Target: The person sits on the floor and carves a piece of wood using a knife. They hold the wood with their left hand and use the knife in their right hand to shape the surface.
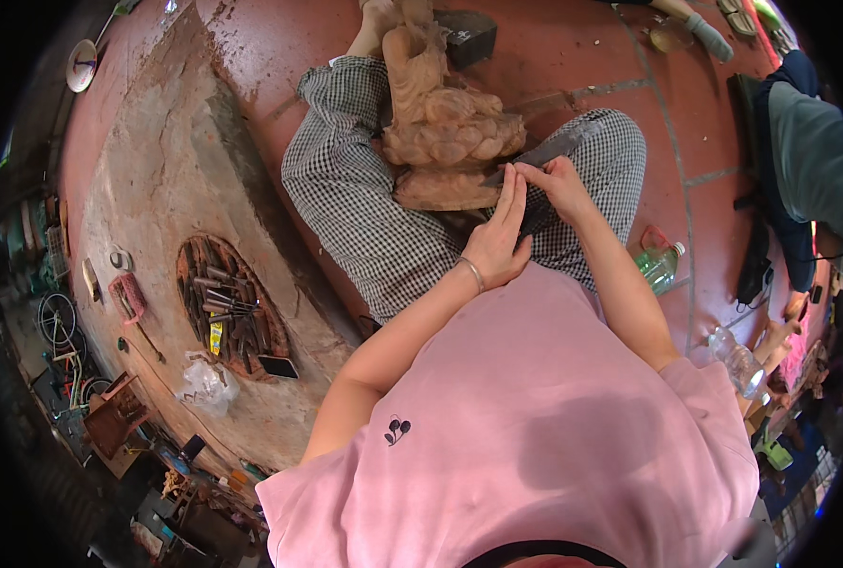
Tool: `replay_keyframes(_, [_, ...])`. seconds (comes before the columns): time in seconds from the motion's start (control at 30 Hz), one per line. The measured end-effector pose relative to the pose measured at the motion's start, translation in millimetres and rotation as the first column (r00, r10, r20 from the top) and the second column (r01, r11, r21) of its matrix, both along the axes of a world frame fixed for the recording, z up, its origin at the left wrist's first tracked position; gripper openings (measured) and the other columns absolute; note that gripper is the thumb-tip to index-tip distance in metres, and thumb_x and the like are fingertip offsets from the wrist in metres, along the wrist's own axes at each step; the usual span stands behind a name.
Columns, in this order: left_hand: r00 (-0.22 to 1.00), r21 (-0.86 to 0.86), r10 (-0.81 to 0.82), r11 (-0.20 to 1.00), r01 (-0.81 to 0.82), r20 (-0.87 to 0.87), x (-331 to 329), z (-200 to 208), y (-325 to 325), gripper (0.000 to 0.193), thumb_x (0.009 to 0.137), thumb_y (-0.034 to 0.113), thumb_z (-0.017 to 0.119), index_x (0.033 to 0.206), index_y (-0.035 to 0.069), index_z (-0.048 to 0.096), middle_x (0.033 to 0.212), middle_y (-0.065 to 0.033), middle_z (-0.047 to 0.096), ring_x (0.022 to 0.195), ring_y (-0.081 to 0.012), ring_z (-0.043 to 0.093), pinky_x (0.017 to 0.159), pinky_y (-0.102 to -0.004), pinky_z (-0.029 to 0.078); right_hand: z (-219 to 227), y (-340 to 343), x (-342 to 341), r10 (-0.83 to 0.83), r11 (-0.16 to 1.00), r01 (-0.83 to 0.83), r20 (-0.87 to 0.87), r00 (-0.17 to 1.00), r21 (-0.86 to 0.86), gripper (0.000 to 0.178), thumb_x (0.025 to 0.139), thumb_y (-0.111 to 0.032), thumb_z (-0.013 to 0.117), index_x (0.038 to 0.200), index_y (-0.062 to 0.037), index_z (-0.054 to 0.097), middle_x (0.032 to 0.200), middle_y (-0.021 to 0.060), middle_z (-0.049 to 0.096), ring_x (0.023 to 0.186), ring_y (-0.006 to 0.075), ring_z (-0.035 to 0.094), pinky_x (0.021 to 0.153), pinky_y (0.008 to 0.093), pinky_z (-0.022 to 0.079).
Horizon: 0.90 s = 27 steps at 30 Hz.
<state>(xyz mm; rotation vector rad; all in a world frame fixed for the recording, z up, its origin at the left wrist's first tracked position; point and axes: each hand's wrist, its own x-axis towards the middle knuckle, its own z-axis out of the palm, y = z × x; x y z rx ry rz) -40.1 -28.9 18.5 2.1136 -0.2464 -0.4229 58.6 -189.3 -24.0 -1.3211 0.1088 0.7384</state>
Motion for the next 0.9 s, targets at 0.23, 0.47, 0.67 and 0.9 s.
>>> replay_keyframes(0.23, [0.998, -0.035, 0.051, 0.998, -0.052, -0.027, 6.8, 9.2, -3.0, 0.098, 0.08, 0.01, 0.064, 0.156, -0.003, 0.004, 0.163, -0.0259, 0.001, 0.084, -0.038, 0.069, 0.071, -0.04, 0.058, 11.4, 0.7, 9.2, 0.037, 0.996, -0.039, -0.019, 0.999, -0.085, 0.02, 0.091, -0.017, 0.072, 0.091, 0.0024, 0.074, 0.083, 0.0012, 0.072, 0.07, 0.0058, 0.062, 0.059, 0.0227, 0.048])
replay_keyframes(0.47, [0.988, -0.148, 0.139, 0.981, -0.128, 0.069, 1.0, 6.0, -8.1, 0.097, 0.083, 0.01, 0.064, 0.157, 0.001, 0.003, 0.162, -0.0292, 0.004, 0.095, -0.0326, 0.071, 0.076, -0.0365, 0.059, 19.6, 10.9, 7.5, -0.053, 0.994, 0.062, 0.097, 0.994, -0.095, 0.022, 0.091, -0.018, 0.072, 0.088, 0.0037, 0.074, 0.075, -0.0017, 0.067, 0.065, 0.0036, 0.054, 0.056, 0.0231, 0.043])
replay_keyframes(0.67, [0.984, -0.166, 0.171, 0.97, -0.176, -0.041, 12.8, 10.4, -12.7, 0.098, 0.083, 0.01, 0.063, 0.157, 0.002, 0.0, 0.162, -0.0288, 0.002, 0.106, -0.0341, 0.069, 0.078, -0.0349, 0.059, 13.7, 8.7, 17.3, 0.064, 0.982, -0.046, 0.098, 0.993, -0.183, 0.018, 0.093, -0.016, 0.07, 0.091, 0.0014, 0.072, 0.083, -0.002, 0.069, 0.075, 0.003, 0.057, 0.064, 0.0226, 0.046])
replay_keyframes(0.9, [0.979, -0.241, 0.202, 0.95, -0.198, -0.011, 6.4, 9.2, -11.4, 0.102, 0.083, 0.008, 0.064, 0.157, 0.003, -0.005, 0.163, -0.0278, -0.003, 0.119, -0.0357, 0.062, 0.068, -0.0305, 0.06, 36.9, 11.1, 33.3, 0.255, 0.891, -0.182, 0.128, 0.958, -0.416, 0.041, 0.089, -0.03, 0.074, 0.066, 0.0031, 0.067, 0.058, -0.0025, 0.056, 0.056, 0.004, 0.046, 0.047, 0.026, 0.037])
